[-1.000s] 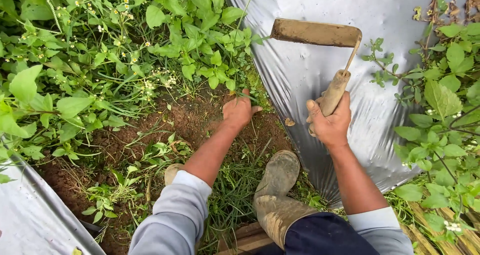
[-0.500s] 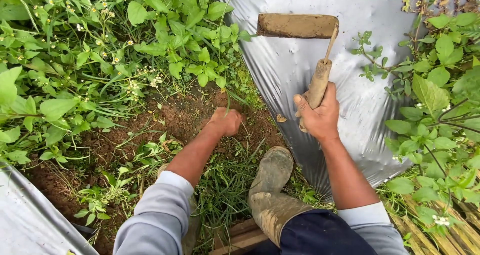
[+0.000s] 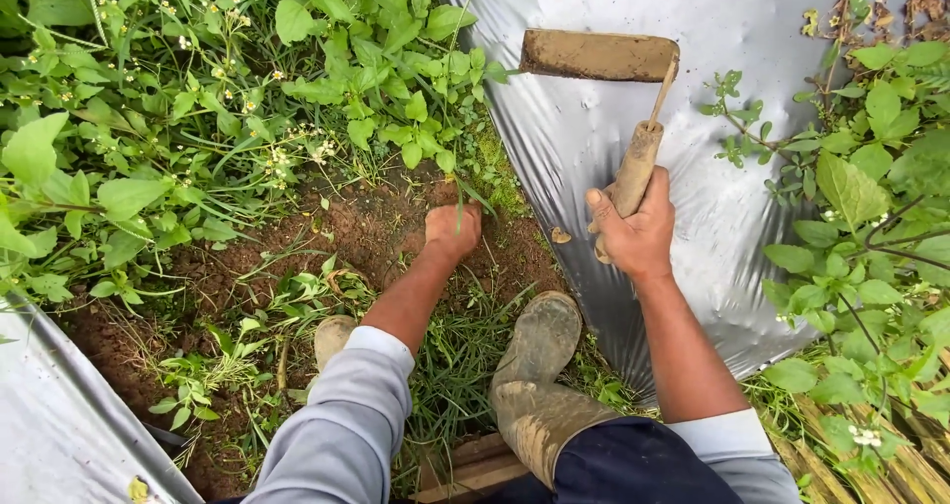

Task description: A person is weeding a garden bed by hand and using a small hand hoe to clear soil around plants.

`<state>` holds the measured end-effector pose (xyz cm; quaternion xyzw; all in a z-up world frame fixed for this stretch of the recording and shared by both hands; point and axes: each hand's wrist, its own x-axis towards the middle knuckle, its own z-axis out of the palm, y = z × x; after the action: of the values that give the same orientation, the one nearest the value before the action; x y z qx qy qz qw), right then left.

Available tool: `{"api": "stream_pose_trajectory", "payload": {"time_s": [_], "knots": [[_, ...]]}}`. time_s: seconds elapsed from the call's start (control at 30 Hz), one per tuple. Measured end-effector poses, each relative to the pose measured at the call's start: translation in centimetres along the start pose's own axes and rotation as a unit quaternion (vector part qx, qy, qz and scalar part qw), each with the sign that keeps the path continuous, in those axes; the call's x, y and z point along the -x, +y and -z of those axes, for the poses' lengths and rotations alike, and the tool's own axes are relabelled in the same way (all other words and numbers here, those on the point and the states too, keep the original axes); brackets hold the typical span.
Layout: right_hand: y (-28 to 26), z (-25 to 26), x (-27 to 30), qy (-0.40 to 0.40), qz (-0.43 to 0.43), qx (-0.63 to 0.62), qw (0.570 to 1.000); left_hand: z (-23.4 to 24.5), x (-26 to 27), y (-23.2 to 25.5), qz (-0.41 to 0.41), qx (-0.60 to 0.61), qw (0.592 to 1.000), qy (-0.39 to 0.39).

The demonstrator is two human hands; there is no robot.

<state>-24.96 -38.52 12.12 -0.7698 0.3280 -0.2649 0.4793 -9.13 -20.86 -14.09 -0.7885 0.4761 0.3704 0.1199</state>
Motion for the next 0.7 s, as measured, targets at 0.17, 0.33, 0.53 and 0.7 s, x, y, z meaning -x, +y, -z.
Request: {"api": "stream_pose_trajectory", "payload": {"time_s": [0.17, 0.33, 0.53, 0.7], "knots": [[0.5, 0.2, -0.2, 0.002, 0.005, 0.007, 1.000, 6.7, 6.5, 0.7, -0.005, 0.263, 0.958, 0.117], [0.2, 0.1, 0.2, 0.008, -0.010, 0.014, 1.000, 13.5, 9.8, 2.2, 0.036, 0.433, 0.883, 0.179], [0.1, 0.1, 0.0, -0.001, -0.019, 0.014, 1.000, 9.6, 4.3, 2.5, 0.012, 0.395, 0.892, 0.218], [1.3, 0.3, -0.3, 0.006, -0.018, 0.016, 1.000, 9.0, 3.4, 2.6, 0.134, 0.498, 0.792, 0.326]]}}
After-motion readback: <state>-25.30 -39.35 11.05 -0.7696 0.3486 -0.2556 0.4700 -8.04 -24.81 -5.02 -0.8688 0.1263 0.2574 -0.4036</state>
